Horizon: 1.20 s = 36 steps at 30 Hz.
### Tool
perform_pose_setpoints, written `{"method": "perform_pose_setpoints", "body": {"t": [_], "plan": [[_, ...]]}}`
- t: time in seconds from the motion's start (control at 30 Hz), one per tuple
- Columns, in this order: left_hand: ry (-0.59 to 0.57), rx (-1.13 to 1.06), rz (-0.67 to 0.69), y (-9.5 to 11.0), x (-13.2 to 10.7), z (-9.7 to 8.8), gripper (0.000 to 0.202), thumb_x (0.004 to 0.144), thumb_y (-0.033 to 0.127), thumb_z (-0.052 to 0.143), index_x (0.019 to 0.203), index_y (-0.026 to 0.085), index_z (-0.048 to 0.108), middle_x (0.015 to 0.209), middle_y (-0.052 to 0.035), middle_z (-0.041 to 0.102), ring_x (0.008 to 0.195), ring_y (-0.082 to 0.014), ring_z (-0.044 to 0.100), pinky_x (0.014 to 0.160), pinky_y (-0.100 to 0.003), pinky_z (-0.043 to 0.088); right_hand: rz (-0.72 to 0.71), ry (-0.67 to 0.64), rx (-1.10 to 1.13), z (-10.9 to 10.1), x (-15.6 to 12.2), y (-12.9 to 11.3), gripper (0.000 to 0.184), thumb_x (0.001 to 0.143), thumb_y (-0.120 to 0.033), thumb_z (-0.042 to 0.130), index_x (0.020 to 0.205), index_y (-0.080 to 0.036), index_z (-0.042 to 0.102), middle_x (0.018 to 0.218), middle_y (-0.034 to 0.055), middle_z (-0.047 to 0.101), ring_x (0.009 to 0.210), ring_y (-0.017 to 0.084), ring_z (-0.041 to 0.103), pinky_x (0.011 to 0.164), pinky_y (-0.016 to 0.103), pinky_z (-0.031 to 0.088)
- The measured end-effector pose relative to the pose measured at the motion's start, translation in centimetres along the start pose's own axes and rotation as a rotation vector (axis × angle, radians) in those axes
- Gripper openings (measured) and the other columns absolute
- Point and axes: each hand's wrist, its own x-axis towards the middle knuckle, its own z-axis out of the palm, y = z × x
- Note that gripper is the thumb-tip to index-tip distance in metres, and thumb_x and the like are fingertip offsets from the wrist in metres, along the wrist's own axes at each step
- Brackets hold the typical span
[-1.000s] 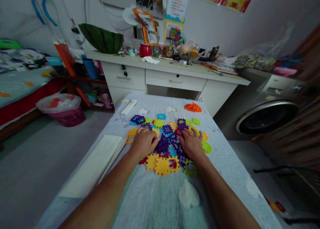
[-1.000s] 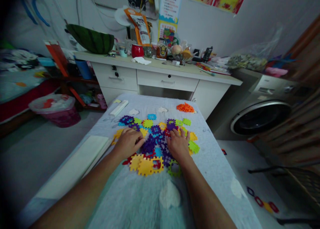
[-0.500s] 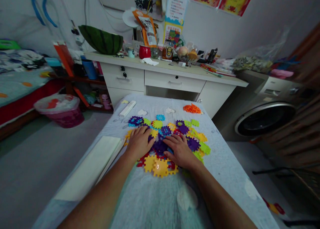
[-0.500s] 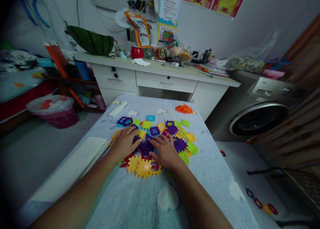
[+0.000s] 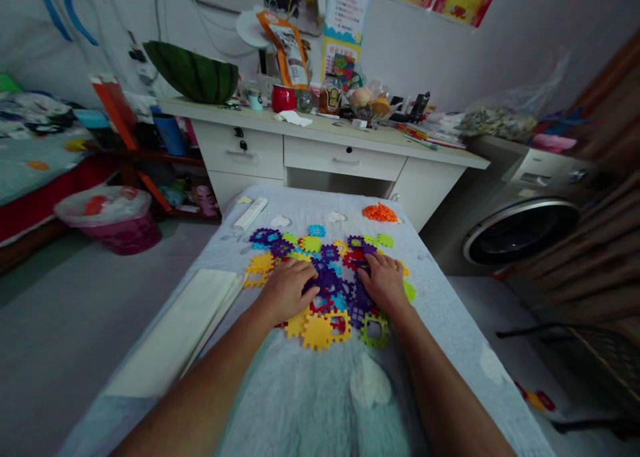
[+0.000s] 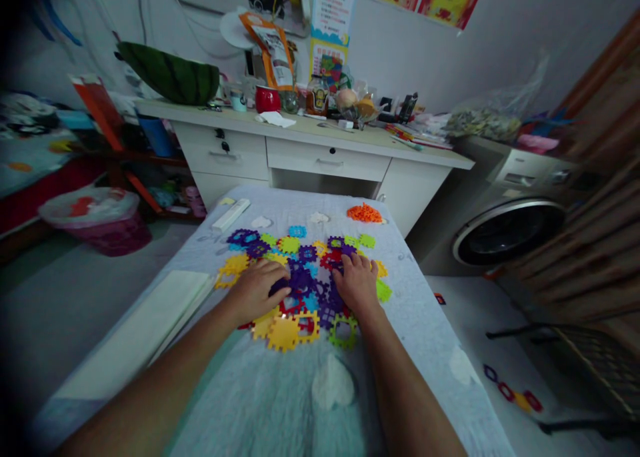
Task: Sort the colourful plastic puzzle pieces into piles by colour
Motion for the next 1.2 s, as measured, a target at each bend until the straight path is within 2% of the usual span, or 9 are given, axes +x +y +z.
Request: {"method": "perform_pose_setpoints", "body": {"t": [0.13, 0.27, 0.33, 0.47, 0.57, 0.67, 0.9, 1.07, 1.2], "plan": [[-0.048, 0.016, -0.012, 0.5, -0.5, 1.2, 0.040, 0.084, 0.041, 0.060, 0.121, 0.026, 0.062, 0.132, -0.0052, 0.060, 0.126, -0.0280, 0.047, 0.109, -0.050, 0.031, -0.192, -0.100, 0.155, 0.3, -0.1, -0.2, 0.037, 0.093, -0.032, 0.050, 0.125, -0.019, 0.061, 0.132, 0.0119, 0.060, 0.120, 0.025, 0.053, 0.104, 0.044, 0.035], [-0.053, 0.074, -0.112, 0.3, -0.8, 2.1, 0.059, 0.083, 0.054, 0.059, 0.135, 0.026, 0.053, 0.148, -0.0075, 0.047, 0.140, -0.0360, 0.030, 0.114, -0.062, 0.014, -0.350, -0.019, 0.248, -0.7, -0.7, -1.7, 0.031, 0.093, -0.029, 0.050, 0.120, -0.024, 0.064, 0.133, 0.0080, 0.060, 0.125, 0.024, 0.050, 0.112, 0.052, 0.020], [-0.030, 0.080, -0.112, 0.3, -0.7, 2.0, 0.060, 0.084, 0.055, 0.057, 0.135, 0.025, 0.052, 0.148, -0.0088, 0.046, 0.141, -0.0353, 0.030, 0.114, -0.061, 0.015, -0.434, -0.004, 0.254, -1.4, -1.1, -2.6, 0.028, 0.093, -0.027, 0.050, 0.115, -0.027, 0.067, 0.130, 0.0050, 0.062, 0.125, 0.023, 0.049, 0.114, 0.052, 0.015], [0.058, 0.078, -0.085, 0.3, -0.3, 1.2, 0.040, 0.090, 0.042, 0.052, 0.125, 0.024, 0.059, 0.137, -0.0085, 0.055, 0.130, -0.0275, 0.043, 0.110, -0.048, 0.031, -0.525, -0.045, 0.208, -2.1, -1.6, -3.6, 0.025, 0.093, -0.028, 0.051, 0.110, -0.031, 0.070, 0.121, 0.0013, 0.067, 0.124, 0.025, 0.047, 0.114, 0.053, 0.010], [0.078, 0.111, -0.133, 0.0, -0.3, 0.6, 0.027, 0.087, 0.031, 0.055, 0.111, 0.023, 0.064, 0.119, -0.0080, 0.061, 0.114, -0.0257, 0.051, 0.100, -0.042, 0.040, -0.472, -0.076, 0.169, -1.9, -1.4, -3.1, 0.024, 0.093, -0.028, 0.051, 0.106, -0.029, 0.071, 0.115, 0.0022, 0.069, 0.119, 0.024, 0.050, 0.113, 0.053, 0.012], [0.060, 0.158, -0.181, -0.3, -0.4, 0.3, 0.024, 0.083, 0.030, 0.059, 0.105, 0.022, 0.066, 0.108, -0.0087, 0.061, 0.103, -0.0268, 0.052, 0.092, -0.042, 0.043, -0.333, -0.077, 0.142, -1.3, -0.7, -1.7, 0.026, 0.092, -0.025, 0.050, 0.108, -0.026, 0.070, 0.117, 0.0051, 0.068, 0.113, 0.024, 0.054, 0.109, 0.051, 0.021], [0.034, 0.107, -0.150, -0.3, -0.4, 0.4, 0.026, 0.086, 0.034, 0.059, 0.107, 0.020, 0.065, 0.107, -0.0085, 0.062, 0.101, -0.0256, 0.052, 0.091, -0.039, 0.044, -0.013, 0.106, 0.114, -0.8, 0.6, 2.0, 0.034, 0.090, -0.023, 0.048, 0.119, -0.016, 0.064, 0.122, 0.0127, 0.063, 0.110, 0.026, 0.056, 0.097, 0.038, 0.040], [0.113, 0.014, -0.117, -0.4, -0.2, 1.0, 0.023, 0.085, 0.034, 0.062, 0.104, 0.021, 0.066, 0.107, -0.0066, 0.063, 0.105, -0.0248, 0.051, 0.094, -0.039, 0.044, 0.077, 0.071, 0.129, -0.9, 0.7, 3.4, 0.030, 0.092, -0.031, 0.048, 0.109, -0.015, 0.068, 0.108, 0.0126, 0.067, 0.101, 0.024, 0.060, 0.092, 0.034, 0.044], [0.207, -0.028, -0.120, -0.5, 0.0, 0.8, 0.022, 0.084, 0.034, 0.064, 0.102, 0.022, 0.065, 0.107, -0.0058, 0.062, 0.106, -0.0250, 0.050, 0.094, -0.038, 0.044, 0.015, -0.028, 0.157, -0.9, 0.6, 3.7, 0.035, 0.086, -0.038, 0.056, 0.112, -0.016, 0.066, 0.106, 0.0118, 0.066, 0.096, 0.022, 0.062, 0.088, 0.033, 0.045]]}}
